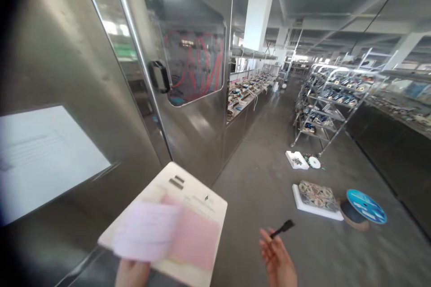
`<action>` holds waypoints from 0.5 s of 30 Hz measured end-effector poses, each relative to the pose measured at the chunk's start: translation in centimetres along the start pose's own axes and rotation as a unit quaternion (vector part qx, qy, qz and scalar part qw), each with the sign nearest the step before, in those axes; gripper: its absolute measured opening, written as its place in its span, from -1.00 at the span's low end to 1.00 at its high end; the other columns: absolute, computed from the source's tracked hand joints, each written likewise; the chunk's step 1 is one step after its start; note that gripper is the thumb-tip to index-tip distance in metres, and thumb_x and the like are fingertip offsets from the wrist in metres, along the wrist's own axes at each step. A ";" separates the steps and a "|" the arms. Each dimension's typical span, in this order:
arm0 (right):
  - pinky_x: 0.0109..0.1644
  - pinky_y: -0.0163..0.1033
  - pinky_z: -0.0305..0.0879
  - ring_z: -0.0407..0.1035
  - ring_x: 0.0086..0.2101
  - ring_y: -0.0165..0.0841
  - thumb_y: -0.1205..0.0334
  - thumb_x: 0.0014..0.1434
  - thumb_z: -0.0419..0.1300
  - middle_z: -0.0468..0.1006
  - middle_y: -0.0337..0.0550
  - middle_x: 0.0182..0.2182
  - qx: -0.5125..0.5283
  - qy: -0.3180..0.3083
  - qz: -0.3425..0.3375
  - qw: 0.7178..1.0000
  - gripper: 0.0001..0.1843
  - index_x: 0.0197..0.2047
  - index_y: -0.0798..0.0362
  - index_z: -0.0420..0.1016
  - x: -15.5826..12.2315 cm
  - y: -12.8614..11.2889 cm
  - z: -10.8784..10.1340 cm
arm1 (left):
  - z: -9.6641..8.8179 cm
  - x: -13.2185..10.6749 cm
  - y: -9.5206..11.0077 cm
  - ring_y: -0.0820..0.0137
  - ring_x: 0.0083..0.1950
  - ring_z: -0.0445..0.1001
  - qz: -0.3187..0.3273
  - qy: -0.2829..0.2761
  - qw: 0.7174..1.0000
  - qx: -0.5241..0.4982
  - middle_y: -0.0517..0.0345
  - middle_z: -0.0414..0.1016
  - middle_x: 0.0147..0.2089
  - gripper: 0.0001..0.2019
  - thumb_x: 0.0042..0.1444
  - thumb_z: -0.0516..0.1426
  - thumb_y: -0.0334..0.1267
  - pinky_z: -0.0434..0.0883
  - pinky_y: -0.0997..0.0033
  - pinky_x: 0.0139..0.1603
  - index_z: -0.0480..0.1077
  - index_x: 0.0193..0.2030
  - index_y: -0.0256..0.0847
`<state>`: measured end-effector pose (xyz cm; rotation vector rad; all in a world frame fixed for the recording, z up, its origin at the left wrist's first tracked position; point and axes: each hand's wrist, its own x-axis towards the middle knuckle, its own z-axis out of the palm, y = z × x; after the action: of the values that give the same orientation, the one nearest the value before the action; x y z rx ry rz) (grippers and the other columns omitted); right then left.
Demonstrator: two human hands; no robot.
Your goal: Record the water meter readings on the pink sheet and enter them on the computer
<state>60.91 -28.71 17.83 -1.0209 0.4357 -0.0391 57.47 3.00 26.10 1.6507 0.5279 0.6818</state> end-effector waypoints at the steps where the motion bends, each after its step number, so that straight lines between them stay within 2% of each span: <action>1: -0.25 -0.32 0.39 0.46 -0.29 -0.35 0.01 -0.26 0.41 0.59 -0.10 -0.15 -0.001 0.010 -0.015 1.000 -0.41 -0.13 0.01 0.45 0.5 -0.6 0.2 | 1.2 0.5 -0.2 0.17 -0.25 0.49 -0.026 -0.030 0.999 0.013 -0.06 0.51 -0.30 -0.56 0.01 0.19 0.08 0.49 0.31 -0.27 0.46 -0.25 -0.35; 4: -0.28 -0.34 0.38 0.47 -0.28 -0.34 0.02 -0.18 0.39 0.59 -0.09 -0.17 -0.042 0.048 -0.051 0.997 -0.44 -0.10 0.03 0.43 3.3 -1.9 2.3 | 5.4 3.3 -0.4 0.06 -0.27 0.51 -0.085 -0.103 0.990 0.043 -0.10 0.53 -0.39 -0.54 -0.12 0.23 0.09 0.49 0.35 -0.33 0.49 -0.38 -0.38; 7: -0.38 -0.32 0.37 0.46 -0.39 -0.33 -0.08 -0.13 0.34 0.62 -0.05 -0.31 -0.092 0.076 -0.082 0.989 -0.42 -0.11 0.12 0.43 7.6 -3.2 5.8 | 10.0 7.2 -0.1 0.05 -0.24 0.52 -0.100 -0.107 0.989 0.027 -0.10 0.54 -0.36 -0.56 -0.13 0.23 0.08 0.49 0.36 -0.28 0.50 -0.37 -0.36; 10: -0.42 -0.27 0.38 0.45 -0.43 -0.28 -0.16 -0.14 0.32 0.62 -0.02 -0.36 -0.114 0.083 -0.122 0.982 -0.37 -0.12 0.14 0.42 12.5 -4.9 9.9 | 14.4 11.3 0.2 0.02 -0.21 0.52 -0.146 -0.117 0.982 0.008 -0.10 0.54 -0.41 -0.55 -0.12 0.23 0.10 0.51 0.29 -0.25 0.49 -0.37 -0.36; 13: -0.32 -0.18 0.42 0.47 -0.35 -0.21 -0.19 -0.10 0.26 0.61 0.00 -0.31 -0.166 0.062 -0.163 0.970 -0.39 -0.13 0.10 0.38 17.2 -6.3 13.6 | 18.8 15.0 0.6 -0.02 -0.11 0.49 -0.157 -0.144 0.977 -0.001 -0.12 0.53 -0.41 -0.55 -0.14 0.24 0.10 0.50 0.24 -0.16 0.49 -0.37 -0.33; 15: -0.21 -0.15 0.41 0.48 -0.27 -0.18 -0.22 -0.03 0.17 0.59 -0.02 -0.26 -0.253 0.080 -0.191 0.945 -0.43 -0.11 0.05 0.36 20.5 -6.9 15.4 | 21.9 16.9 1.0 -0.02 -0.04 0.46 -0.154 -0.168 0.974 -0.015 -0.14 0.54 -0.34 -0.54 -0.17 0.26 0.11 0.47 0.23 -0.05 0.48 -0.35 -0.32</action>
<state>86.49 -24.55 23.59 -1.6079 0.3962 -0.3767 84.80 -1.43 27.09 1.5697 0.5087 0.1759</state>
